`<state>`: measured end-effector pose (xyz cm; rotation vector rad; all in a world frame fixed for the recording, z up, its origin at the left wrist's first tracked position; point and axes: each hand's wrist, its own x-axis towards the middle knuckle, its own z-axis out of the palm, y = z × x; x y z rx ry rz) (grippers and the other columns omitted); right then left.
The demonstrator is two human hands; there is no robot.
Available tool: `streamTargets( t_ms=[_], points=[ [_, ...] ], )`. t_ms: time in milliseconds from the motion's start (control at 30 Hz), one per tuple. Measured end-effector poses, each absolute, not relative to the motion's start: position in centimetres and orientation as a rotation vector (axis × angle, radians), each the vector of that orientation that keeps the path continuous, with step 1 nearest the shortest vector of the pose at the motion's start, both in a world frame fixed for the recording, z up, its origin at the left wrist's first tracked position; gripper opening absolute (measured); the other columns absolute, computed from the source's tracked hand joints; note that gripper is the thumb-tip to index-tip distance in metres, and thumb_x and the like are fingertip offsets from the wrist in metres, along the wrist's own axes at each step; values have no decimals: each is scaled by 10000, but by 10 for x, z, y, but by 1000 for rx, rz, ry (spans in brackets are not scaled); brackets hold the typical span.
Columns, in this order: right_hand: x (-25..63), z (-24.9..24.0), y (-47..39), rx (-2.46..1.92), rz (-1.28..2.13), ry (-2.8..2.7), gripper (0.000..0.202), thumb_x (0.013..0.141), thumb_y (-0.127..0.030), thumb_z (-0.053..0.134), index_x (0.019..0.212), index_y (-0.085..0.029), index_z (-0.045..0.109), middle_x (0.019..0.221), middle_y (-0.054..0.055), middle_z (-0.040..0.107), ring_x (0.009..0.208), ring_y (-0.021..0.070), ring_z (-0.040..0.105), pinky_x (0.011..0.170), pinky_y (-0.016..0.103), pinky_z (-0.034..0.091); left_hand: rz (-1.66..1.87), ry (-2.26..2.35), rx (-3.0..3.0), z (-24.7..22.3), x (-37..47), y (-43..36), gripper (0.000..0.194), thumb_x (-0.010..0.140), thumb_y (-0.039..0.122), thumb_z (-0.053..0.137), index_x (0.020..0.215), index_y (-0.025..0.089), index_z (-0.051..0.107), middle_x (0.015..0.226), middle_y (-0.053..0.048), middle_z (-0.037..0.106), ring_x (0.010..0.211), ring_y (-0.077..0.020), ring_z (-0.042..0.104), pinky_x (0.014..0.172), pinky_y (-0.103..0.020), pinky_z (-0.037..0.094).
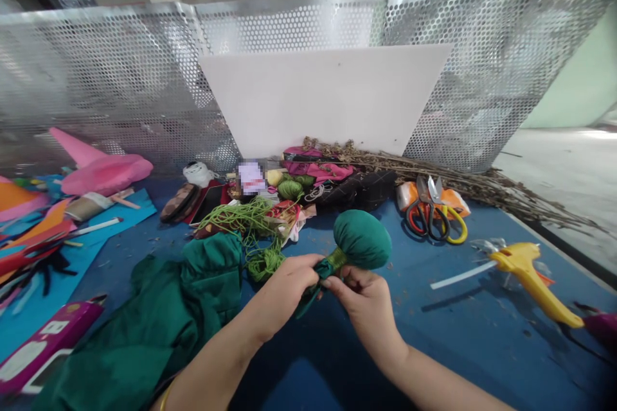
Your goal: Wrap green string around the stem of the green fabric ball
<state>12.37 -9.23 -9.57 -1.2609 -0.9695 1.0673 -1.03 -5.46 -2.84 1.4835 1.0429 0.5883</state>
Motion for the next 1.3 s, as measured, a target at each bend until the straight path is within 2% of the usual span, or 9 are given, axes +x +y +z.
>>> streamTargets(
  t_ms=[100, 200, 333, 433, 533, 633, 800, 1033, 1300],
  points=[
    [124, -97, -94, -1308, 980, -1050, 391, 712, -401, 737, 473, -169, 533, 475, -73, 288, 496, 86, 231, 469, 251, 177, 511, 1045, 1492, -31, -9, -53, 344, 853, 421, 499, 620, 169, 518, 584, 22, 459, 546, -107, 401, 524, -231, 328],
    [124, -96, -94, -1363, 921, -1125, 411, 742, -412, 715, 464, -173, 528, 463, -77, 276, 489, 88, 227, 469, 251, 179, 422, 1073, 1479, -36, -12, -50, 296, 842, 396, 569, 666, 158, 555, 572, 39, 463, 523, -89, 392, 513, -215, 311],
    [128, -96, -94, -1396, 882, -1282, 353, 766, -388, 700, 520, -169, 575, 464, -71, 359, 486, 88, 280, 477, 243, 213, 425, 953, 1405, -37, -21, -46, 200, 845, 338, 591, 921, 173, 675, 820, -26, 672, 797, -149, 605, 767, -243, 464],
    [131, -94, -95, -1435, 788, -1376, 332, 725, -374, 744, 552, -170, 547, 489, -81, 349, 498, 85, 294, 483, 234, 216, 431, 894, 1423, -32, -24, -44, 243, 836, 334, 623, 1010, 186, 705, 948, -46, 713, 948, -188, 625, 903, -279, 457],
    [133, -90, -95, -1475, 748, -1449, 316, 747, -395, 733, 599, -170, 567, 501, -78, 364, 496, 88, 320, 481, 231, 230, 415, 895, 1385, -30, -24, -42, 291, 816, 361, 649, 1023, 166, 712, 912, -54, 716, 881, -190, 636, 839, -278, 477],
    [135, -86, -93, -1466, 747, -1478, 278, 827, -422, 651, 711, -169, 633, 537, -53, 460, 500, 104, 393, 487, 232, 285, 422, 919, 1288, -33, -22, -39, 349, 775, 362, 676, 1041, 137, 697, 824, -52, 693, 767, -174, 621, 724, -266, 471],
    [140, -85, -86, -1269, 893, -1477, 298, 954, -319, 450, 837, -169, 679, 787, 38, 681, 747, 172, 600, 699, 247, 446, 483, 991, 1361, -38, -24, -35, 273, 753, 318, 677, 947, 126, 695, 745, -14, 611, 704, -132, 525, 683, -241, 402],
    [133, -102, -80, -1107, 1093, -1253, 221, 876, -268, 567, 779, -170, 740, 763, 40, 735, 745, 189, 656, 731, 267, 484, 388, 959, 1456, -36, -23, -37, 216, 829, 319, 578, 927, 140, 648, 716, 22, 495, 617, -100, 392, 597, -236, 295],
    [129, -99, -84, -1068, 1075, -1193, 274, 868, -334, 589, 704, -178, 743, 685, 39, 729, 678, 179, 643, 682, 260, 499, 374, 929, 1428, -31, -26, -41, 241, 819, 294, 568, 991, 144, 644, 786, -5, 515, 691, -120, 425, 634, -238, 318]
  ],
)
